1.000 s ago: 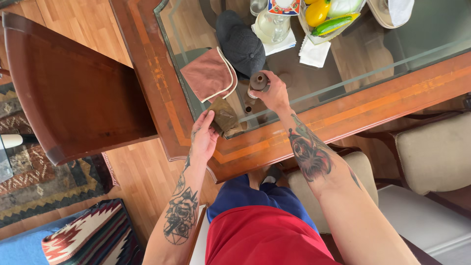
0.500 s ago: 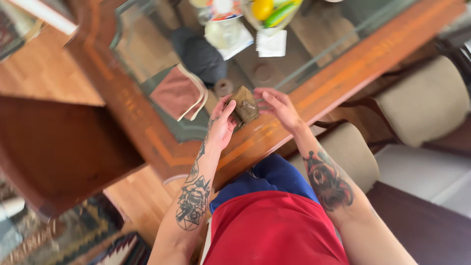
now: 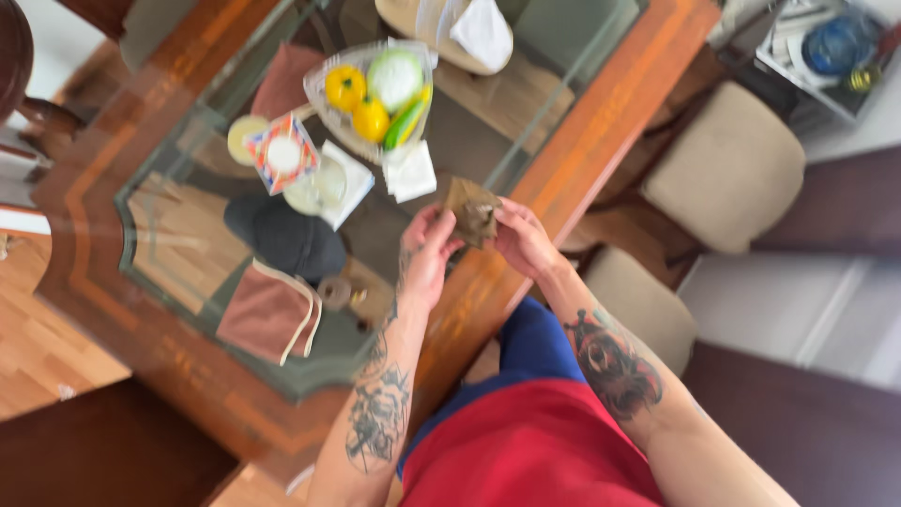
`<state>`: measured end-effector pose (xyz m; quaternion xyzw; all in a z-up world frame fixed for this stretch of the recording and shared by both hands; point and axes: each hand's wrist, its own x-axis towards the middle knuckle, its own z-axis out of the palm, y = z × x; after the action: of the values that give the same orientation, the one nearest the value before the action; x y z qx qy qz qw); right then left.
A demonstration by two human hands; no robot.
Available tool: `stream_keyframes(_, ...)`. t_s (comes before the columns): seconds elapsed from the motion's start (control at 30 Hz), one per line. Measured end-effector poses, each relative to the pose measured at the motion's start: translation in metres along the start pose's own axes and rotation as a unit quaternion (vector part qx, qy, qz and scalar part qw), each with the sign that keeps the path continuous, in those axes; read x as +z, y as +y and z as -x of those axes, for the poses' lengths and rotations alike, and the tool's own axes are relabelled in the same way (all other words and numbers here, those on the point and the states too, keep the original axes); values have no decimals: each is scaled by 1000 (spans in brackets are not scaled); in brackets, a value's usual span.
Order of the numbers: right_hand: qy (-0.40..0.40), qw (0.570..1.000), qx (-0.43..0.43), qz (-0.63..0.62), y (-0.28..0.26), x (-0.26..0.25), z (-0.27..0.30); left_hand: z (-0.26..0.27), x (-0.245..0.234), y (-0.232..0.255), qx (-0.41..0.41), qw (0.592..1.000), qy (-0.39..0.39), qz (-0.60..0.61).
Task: The person rubs a small cloth over the wooden edges of a glass-top table, moves a chair away from the table, and continues rubbing the cloth along the wooden frame of the table.
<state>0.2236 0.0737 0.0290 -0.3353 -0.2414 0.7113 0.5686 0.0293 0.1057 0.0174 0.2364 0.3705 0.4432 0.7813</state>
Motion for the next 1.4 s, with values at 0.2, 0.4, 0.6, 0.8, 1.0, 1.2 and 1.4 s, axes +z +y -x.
stream_keyframes(0.2, 68, 996, -2, -51, -60, -90, -84, -94, 44, -25, -44, 998, 26, -29)
stream_keyframes(0.4, 107, 992, 14, -66, -152, -187, -159, -177, 99, -40, -40, 995, 87, -19)
stream_keyframes(0.6, 104, 987, 1, -122, -235, -233, -219, -229, 138, -42, -51, 992, 115, -18)
stream_keyframes(0.8, 128, 988, -34, -79, -281, -264, -247, -269, 155, -37, -44, 993, 108, -22)
stream_keyframes(1.0, 171, 981, -60, -65, -297, -295, -242, -309, 174, -44, -69, 993, 88, -43)
stream_keyframes(1.2, 184, 973, -107, -91, -306, -300, -216, -313, 189, -48, -95, 992, 58, -64)
stream_keyframes(1.4, 214, 961, -153, -80, -318, -286, -178, -310, 199, -34, -78, 994, 9, -80)
